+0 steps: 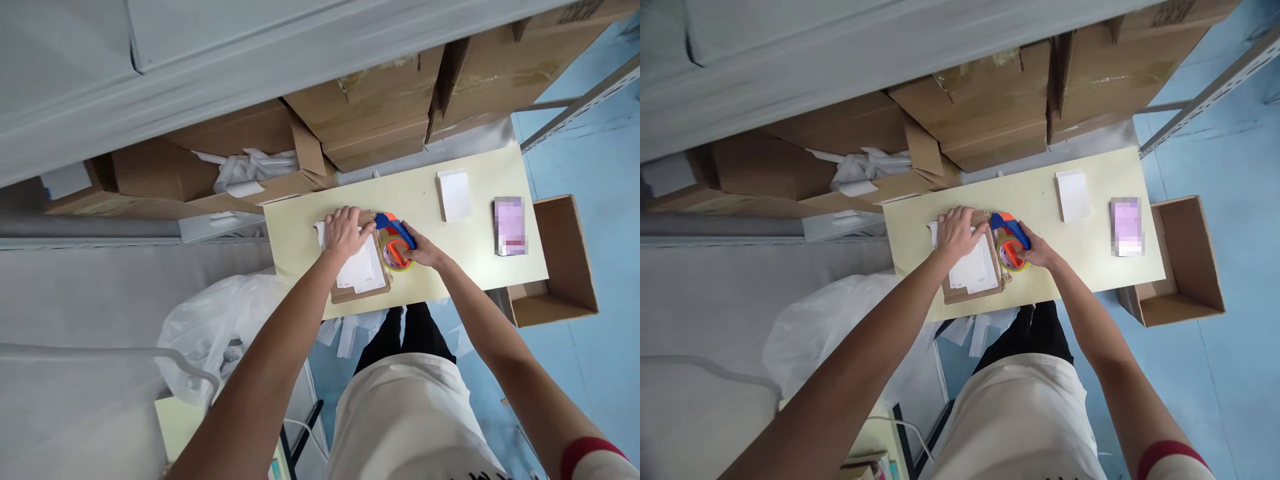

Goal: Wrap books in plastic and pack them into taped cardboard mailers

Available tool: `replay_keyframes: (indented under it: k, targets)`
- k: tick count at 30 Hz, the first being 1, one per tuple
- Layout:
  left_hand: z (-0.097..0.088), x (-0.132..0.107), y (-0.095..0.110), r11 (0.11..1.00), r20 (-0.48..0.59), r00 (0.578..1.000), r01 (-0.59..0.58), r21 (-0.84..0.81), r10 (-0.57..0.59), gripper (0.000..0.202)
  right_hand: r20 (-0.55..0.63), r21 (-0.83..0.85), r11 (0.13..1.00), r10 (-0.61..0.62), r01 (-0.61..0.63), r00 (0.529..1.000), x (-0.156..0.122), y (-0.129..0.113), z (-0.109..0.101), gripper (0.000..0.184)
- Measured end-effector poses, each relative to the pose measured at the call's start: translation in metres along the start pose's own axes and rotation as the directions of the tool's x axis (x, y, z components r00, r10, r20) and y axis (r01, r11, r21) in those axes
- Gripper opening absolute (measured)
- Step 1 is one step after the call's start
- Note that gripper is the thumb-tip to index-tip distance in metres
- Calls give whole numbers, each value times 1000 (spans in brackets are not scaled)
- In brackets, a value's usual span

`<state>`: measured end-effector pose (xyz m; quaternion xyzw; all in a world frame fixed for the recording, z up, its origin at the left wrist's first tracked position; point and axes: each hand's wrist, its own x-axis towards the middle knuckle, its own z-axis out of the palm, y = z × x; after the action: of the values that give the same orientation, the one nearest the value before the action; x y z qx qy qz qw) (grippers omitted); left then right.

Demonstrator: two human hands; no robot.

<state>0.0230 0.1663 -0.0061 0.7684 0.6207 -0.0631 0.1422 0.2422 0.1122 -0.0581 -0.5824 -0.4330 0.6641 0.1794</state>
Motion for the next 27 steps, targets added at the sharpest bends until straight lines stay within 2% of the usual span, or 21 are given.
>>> replay_keyframes:
  k: [6,12,15,17,19,21,23,25,27]
  targets:
    - [5,-1,0,999,-9,1000,15,-37,-15,50,92,215,976,22,-41,996,-37,18,4,97]
    - [9,-2,-1,999,-21,1000,20,-48,-21,52,106,137,987,66,-80,992,-92,56,18,98]
    - [10,-2,1,997,-24,999,29,-75,-30,53,143,110,985,116,-132,983,-124,80,36,102]
    - [10,-1,2,996,-35,999,31,-88,-34,52,154,154,977,125,-149,980,-141,94,53,102]
    - [11,0,2,994,-64,996,49,-102,-56,51,142,214,965,122,-151,982,-150,103,70,101]
    - [11,1,-1,984,-112,985,118,-133,-134,49,92,281,952,100,-122,991,-146,104,81,101]
    - [12,-1,-8,946,-159,943,259,-195,-291,49,15,335,940,69,-70,998,-132,96,83,100]
    - [13,-6,-16,855,-154,856,444,-269,-493,51,-51,369,929,53,-31,997,-109,80,73,98]
    - [13,-15,-22,770,-115,781,560,-307,-614,59,-85,409,913,57,-17,995,-81,58,53,95]
